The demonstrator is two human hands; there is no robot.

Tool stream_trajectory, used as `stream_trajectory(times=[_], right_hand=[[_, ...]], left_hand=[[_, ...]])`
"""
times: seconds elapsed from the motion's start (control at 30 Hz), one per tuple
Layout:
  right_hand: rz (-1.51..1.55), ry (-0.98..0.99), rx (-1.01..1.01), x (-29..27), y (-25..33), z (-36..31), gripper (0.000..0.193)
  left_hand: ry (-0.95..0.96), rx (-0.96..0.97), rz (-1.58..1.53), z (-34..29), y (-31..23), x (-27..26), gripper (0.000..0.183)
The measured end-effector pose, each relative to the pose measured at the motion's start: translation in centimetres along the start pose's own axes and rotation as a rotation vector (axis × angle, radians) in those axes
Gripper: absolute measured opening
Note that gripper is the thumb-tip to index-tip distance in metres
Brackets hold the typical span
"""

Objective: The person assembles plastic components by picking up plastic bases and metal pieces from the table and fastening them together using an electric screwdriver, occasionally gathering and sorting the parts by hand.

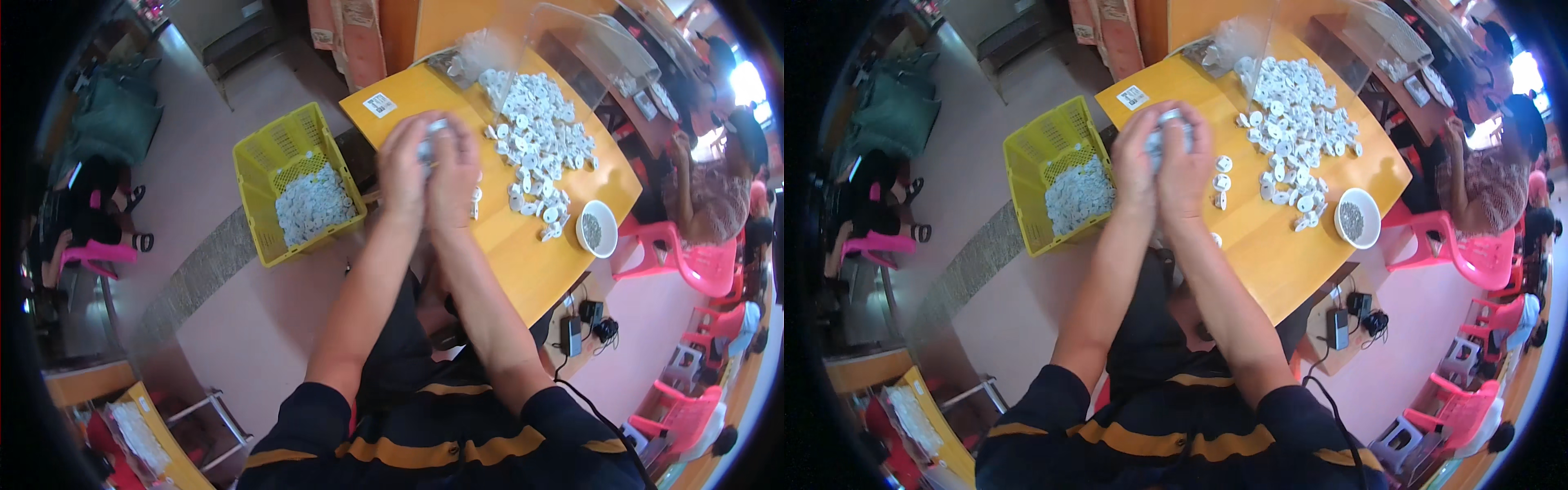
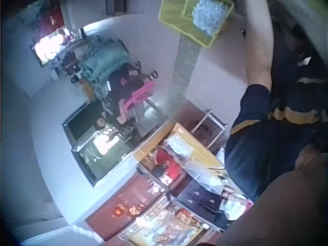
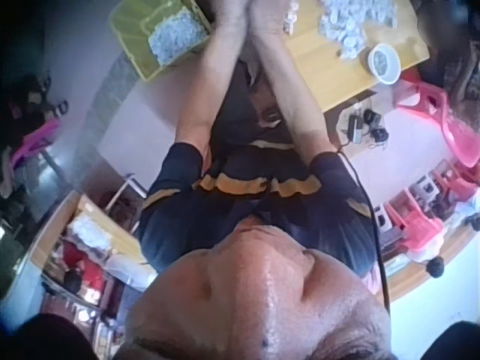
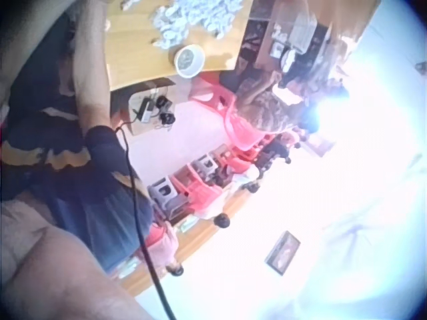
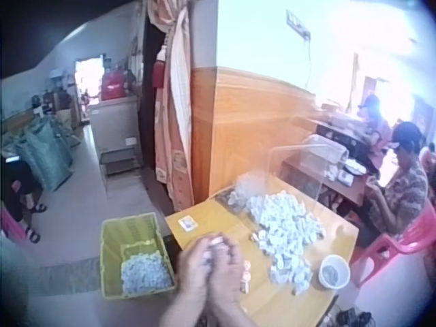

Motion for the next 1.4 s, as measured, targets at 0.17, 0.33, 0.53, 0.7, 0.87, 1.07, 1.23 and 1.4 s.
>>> stream_trajectory(times=[0.17, 0.33, 0.53, 0.7, 0.87, 1.07, 1.23, 1.4], right_hand=[[-0.051, 0.009, 0.285, 4.0, -16.0, -8.2, 0.017], [-0.339, 0.229, 0.436, 8.9, -27.2, -12.0, 0.031], [-0.764, 0.257, -0.225, 15.6, -22.0, -9.3, 0.050], [0.208, 0.421, 0.928, 7.6, -22.3, -14.5, 0.042], [1.086, 0.253, 1.239, -1.8, -15.9, -15.1, 0.045], [1.369, -0.038, 1.320, -11.4, -17.2, -14.5, 0.056], [1.339, -0.184, 1.349, -14.6, -16.3, -14.8, 0.055], [1.546, -0.133, 1.167, -16.5, -16.6, -14.3, 0.044]], left_hand=[[-0.367, -0.328, -0.124, 1.3, 7.3, -20.1, 0.022], [-0.291, -0.411, -0.110, 3.9, 14.2, -33.4, 0.031], [-0.509, -0.188, -0.062, 9.6, 7.6, -35.9, 0.042], [-0.563, 0.026, 0.375, 7.8, 0.6, -33.1, 0.042], [0.275, 0.325, 0.718, 2.8, 0.1, -7.0, 0.032], [0.856, 0.538, 1.159, -4.8, 10.2, 5.3, 0.059], [0.975, 0.626, 1.222, -10.3, 11.3, 5.0, 0.063], [0.878, 0.705, 1.224, -18.1, 8.7, 2.3, 0.042]])
Point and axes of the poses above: each hand's wrist, its own z-axis towards the middle knuckle, its own x-axis out of the palm, y = z × x, the point moved 10 cm from there along z, towards the middle knuckle, and after that the axes turned 9 degrees about -y, right-handed, at the moved point
